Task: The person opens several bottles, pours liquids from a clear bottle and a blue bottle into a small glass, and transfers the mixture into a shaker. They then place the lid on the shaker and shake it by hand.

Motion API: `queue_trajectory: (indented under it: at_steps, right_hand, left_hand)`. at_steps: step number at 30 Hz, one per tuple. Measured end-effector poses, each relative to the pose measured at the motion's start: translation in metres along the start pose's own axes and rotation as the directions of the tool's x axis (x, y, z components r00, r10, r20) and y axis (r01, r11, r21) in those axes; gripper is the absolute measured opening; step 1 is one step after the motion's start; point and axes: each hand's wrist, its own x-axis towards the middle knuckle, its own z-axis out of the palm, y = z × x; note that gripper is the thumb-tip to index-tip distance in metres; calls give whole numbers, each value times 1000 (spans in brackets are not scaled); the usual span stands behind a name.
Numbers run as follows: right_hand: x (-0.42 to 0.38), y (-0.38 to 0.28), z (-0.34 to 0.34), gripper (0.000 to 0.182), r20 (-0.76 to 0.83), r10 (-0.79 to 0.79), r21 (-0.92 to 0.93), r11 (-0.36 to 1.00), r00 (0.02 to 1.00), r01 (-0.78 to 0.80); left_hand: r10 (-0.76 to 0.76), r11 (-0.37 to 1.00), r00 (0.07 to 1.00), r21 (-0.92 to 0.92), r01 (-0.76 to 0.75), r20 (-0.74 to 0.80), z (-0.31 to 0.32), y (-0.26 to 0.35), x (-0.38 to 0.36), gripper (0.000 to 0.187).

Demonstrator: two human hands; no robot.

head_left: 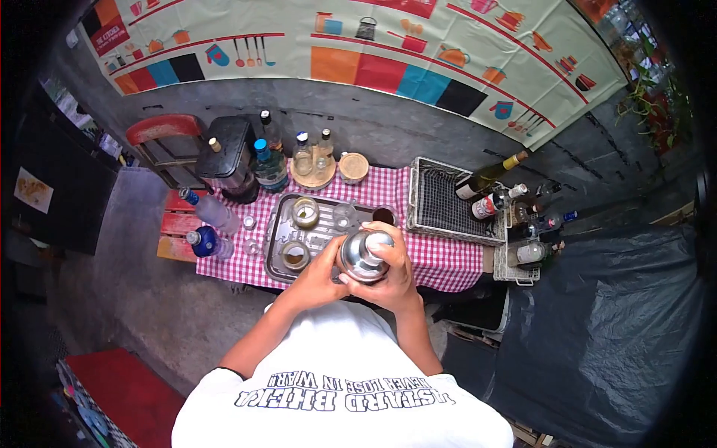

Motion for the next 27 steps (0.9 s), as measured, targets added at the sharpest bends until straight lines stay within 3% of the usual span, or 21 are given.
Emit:
queue_trajectory:
  at_steps: [2, 6, 9, 10, 13, 14, 16, 18, 20, 22, 24, 25, 27]
  right_hand:
    - [3, 2, 15, 80, -3, 13, 22, 1000, 1000, -13]
    - [-9, 15, 44, 87, -119, 252, 319, 926, 960, -204]
    - [-9, 16, 62, 91, -192, 475, 447, 821, 859, -355]
    - [-10, 17, 67, 91, -196, 479, 445, 821, 856, -357]
    - [-18, 22, 77, 86, -241, 655, 546, 701, 716, -458]
    - [-22, 26, 80, 86, -245, 655, 547, 702, 715, -456]
    - [-30, 35, 86, 87, -272, 756, 690, 585, 596, -427]
    - [-32, 34, 87, 77, -250, 784, 739, 533, 568, -412]
    - [-33, 33, 85, 66, -183, 884, 857, 359, 431, -371]
    - [-47, 49, 86, 56, -186, 899, 885, 328, 396, -330]
    - [-54, 62, 81, 42, -49, 947, 958, 134, 317, -252]
    - [-59, 66, 79, 42, -60, 968, 967, 117, 245, -227]
    - [-70, 69, 68, 43, -14, 975, 977, 61, 222, -206]
  left_hand:
    - [-1, 1000, 1000, -27, 1, -16, -12, 0, -7, 79]
    - [-45, 998, 998, 41, 46, -43, -40, -3, -20, 83]
    - [-38, 998, 999, 40, 39, -17, -54, -6, -27, 88]
    - [-40, 998, 999, 39, 41, -11, -58, -8, -28, 88]
    - [9, 999, 997, 47, -13, 81, -69, -11, -29, 93]
    - [10, 999, 996, 50, -14, 85, -72, -9, -30, 93]
    - [-2, 1000, 993, 29, -1, 120, -73, -3, -31, 95]
    - [59, 996, 988, 51, -67, 144, -73, -9, -29, 94]
    - [0, 999, 987, -43, 7, 160, -70, -9, -25, 91]
    - [4, 999, 984, -44, 4, 176, -66, -10, -22, 87]
    - [-7, 999, 973, -43, 17, 229, -61, -11, -15, 83]
    - [3, 998, 973, -58, 11, 233, -57, -9, -12, 78]
    - [17, 1000, 965, 4, -19, 261, -45, -6, -8, 76]
